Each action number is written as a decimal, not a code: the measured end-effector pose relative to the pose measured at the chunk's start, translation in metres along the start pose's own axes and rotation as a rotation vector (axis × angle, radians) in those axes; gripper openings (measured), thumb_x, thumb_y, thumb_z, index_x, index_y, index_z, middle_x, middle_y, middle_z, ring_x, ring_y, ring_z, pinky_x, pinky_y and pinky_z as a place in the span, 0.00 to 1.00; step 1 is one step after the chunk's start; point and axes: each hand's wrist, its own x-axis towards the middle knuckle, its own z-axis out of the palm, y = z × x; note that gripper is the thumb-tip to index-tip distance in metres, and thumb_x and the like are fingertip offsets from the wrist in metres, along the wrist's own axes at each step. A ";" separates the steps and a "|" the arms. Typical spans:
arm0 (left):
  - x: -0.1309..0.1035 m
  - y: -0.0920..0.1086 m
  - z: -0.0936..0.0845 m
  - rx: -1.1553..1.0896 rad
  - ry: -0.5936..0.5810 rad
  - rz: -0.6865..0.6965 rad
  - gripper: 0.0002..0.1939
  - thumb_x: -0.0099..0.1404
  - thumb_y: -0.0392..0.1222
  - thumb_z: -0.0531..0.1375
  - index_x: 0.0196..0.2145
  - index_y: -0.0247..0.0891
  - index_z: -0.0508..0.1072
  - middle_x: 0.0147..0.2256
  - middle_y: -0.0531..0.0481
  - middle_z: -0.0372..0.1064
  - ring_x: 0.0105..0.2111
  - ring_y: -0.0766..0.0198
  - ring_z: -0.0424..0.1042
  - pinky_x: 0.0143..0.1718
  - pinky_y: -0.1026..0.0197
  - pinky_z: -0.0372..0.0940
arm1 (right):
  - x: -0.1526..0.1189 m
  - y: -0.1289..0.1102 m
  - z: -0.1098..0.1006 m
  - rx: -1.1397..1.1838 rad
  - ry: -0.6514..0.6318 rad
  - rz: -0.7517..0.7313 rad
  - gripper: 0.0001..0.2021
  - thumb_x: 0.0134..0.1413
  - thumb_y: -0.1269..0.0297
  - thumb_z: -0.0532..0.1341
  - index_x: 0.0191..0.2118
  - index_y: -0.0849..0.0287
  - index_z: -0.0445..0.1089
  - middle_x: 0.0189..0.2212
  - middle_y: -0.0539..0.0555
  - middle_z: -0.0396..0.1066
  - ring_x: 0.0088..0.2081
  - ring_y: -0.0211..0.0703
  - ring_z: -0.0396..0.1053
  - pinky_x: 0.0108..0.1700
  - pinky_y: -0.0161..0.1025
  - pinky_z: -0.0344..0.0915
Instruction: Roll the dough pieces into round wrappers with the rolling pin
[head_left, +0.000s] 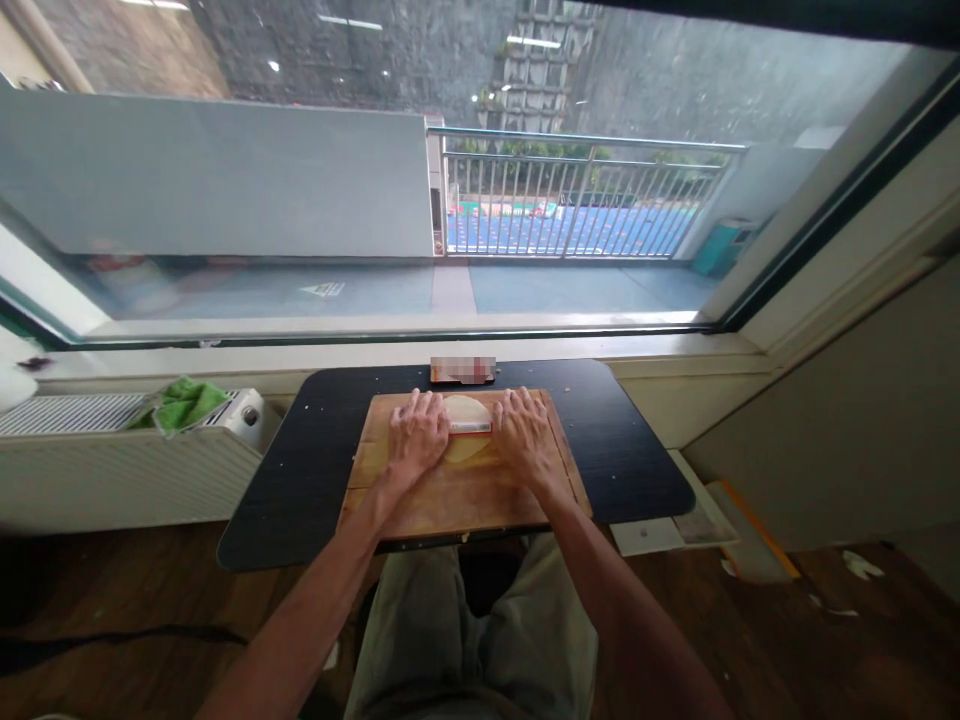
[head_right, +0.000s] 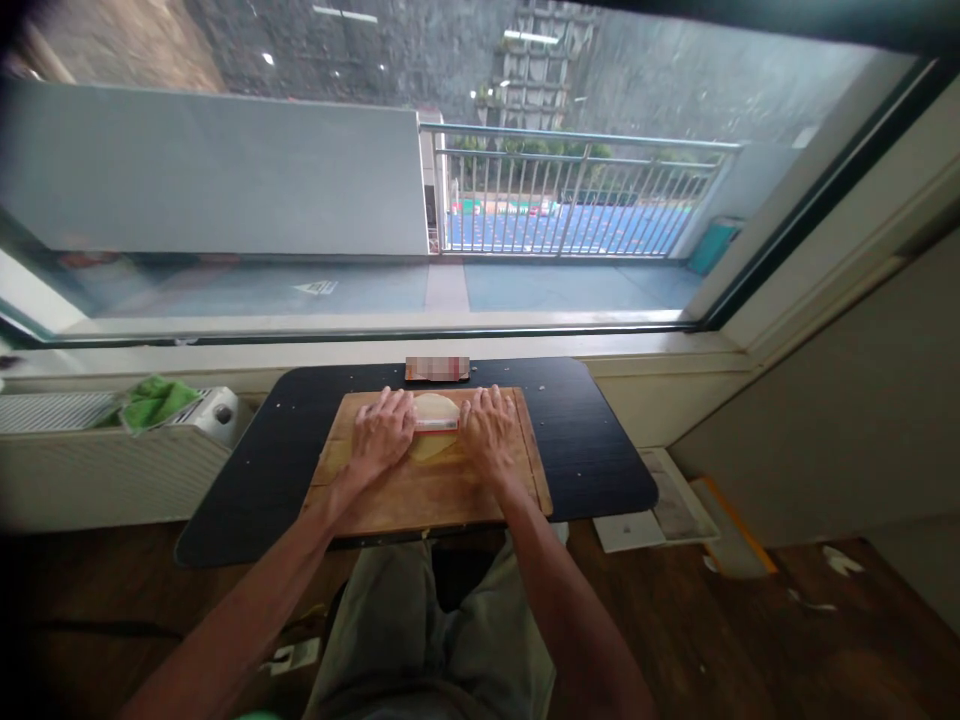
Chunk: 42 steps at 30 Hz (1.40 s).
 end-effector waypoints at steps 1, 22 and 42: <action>0.006 0.000 0.002 0.007 -0.001 -0.010 0.29 0.82 0.48 0.44 0.66 0.39 0.75 0.70 0.37 0.70 0.74 0.41 0.61 0.68 0.37 0.62 | 0.005 0.001 0.002 0.001 0.000 -0.001 0.29 0.79 0.60 0.46 0.72 0.71 0.68 0.70 0.70 0.70 0.75 0.61 0.60 0.76 0.56 0.51; 0.022 -0.002 0.008 0.029 -0.110 -0.041 0.27 0.81 0.49 0.48 0.68 0.42 0.75 0.72 0.35 0.65 0.75 0.38 0.60 0.70 0.30 0.61 | 0.020 0.002 0.014 0.022 0.012 0.061 0.32 0.73 0.64 0.52 0.79 0.63 0.59 0.73 0.67 0.66 0.75 0.60 0.61 0.75 0.55 0.54; -0.041 0.007 0.000 0.123 -0.032 0.082 0.31 0.83 0.48 0.43 0.72 0.33 0.70 0.72 0.34 0.66 0.73 0.43 0.65 0.72 0.40 0.61 | -0.026 0.000 -0.001 0.017 0.021 -0.012 0.34 0.76 0.63 0.48 0.82 0.67 0.49 0.74 0.69 0.65 0.74 0.58 0.63 0.78 0.57 0.48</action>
